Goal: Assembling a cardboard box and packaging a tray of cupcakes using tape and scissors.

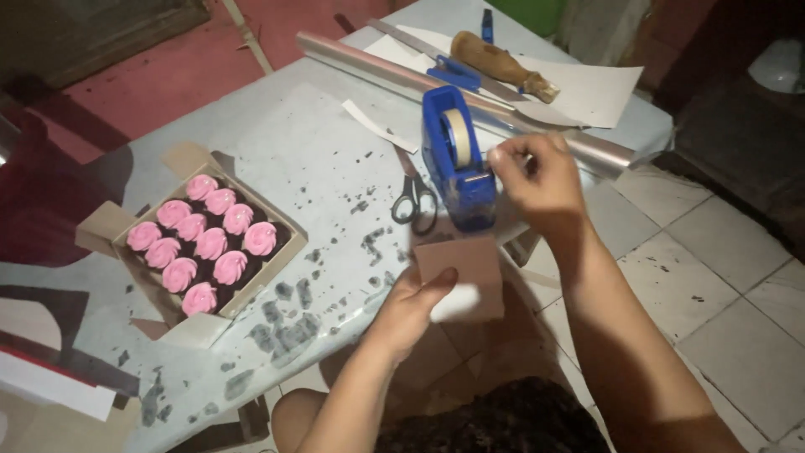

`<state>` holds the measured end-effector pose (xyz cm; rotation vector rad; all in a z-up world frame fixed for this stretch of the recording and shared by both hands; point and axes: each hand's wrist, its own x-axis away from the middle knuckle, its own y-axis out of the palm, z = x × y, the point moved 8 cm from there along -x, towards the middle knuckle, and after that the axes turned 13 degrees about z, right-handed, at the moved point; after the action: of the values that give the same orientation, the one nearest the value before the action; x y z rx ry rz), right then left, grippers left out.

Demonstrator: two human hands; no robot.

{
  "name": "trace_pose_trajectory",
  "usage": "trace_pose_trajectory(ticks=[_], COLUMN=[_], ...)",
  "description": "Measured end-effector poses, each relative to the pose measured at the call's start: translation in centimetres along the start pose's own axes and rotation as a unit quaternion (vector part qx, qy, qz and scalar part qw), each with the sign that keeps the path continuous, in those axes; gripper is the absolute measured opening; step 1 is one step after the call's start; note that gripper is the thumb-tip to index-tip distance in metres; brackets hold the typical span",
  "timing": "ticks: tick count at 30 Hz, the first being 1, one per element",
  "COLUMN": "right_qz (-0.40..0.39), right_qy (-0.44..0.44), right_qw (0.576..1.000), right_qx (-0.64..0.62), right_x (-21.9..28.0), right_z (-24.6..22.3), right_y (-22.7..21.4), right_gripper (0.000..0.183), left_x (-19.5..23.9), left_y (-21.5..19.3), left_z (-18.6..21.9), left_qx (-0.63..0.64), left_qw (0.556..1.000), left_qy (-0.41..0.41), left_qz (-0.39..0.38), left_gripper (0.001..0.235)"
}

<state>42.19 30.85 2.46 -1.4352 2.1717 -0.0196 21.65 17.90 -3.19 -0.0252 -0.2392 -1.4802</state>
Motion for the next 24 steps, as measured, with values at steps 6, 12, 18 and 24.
trace_pose_trajectory(ticks=[6, 12, 18, 24], right_qz=[-0.077, 0.004, 0.037, -0.025], right_qy=[0.176, 0.050, 0.041, 0.245], right_qw=[0.981, 0.996, 0.982, 0.928], right_qx=[-0.010, -0.069, -0.179, -0.281], right_x=[-0.9, 0.1, 8.4, 16.5], right_z=[1.8, -4.0, -10.5, -4.7], right_y=[3.9, 0.5, -7.6, -10.2], right_gripper=[0.054, 0.025, 0.032, 0.035], left_x=[1.5, -0.3, -1.7, -0.3], left_y=[4.3, 4.0, 3.7, 4.1], left_z=[2.4, -0.3, -2.3, -1.1], left_qx=[0.002, 0.019, 0.055, 0.081], left_qw=[0.996, 0.985, 0.984, 0.973], left_qy=[-0.070, -0.141, -0.124, -0.174], left_qz=[0.063, 0.101, 0.115, 0.130], left_gripper=[0.077, 0.078, 0.061, 0.045])
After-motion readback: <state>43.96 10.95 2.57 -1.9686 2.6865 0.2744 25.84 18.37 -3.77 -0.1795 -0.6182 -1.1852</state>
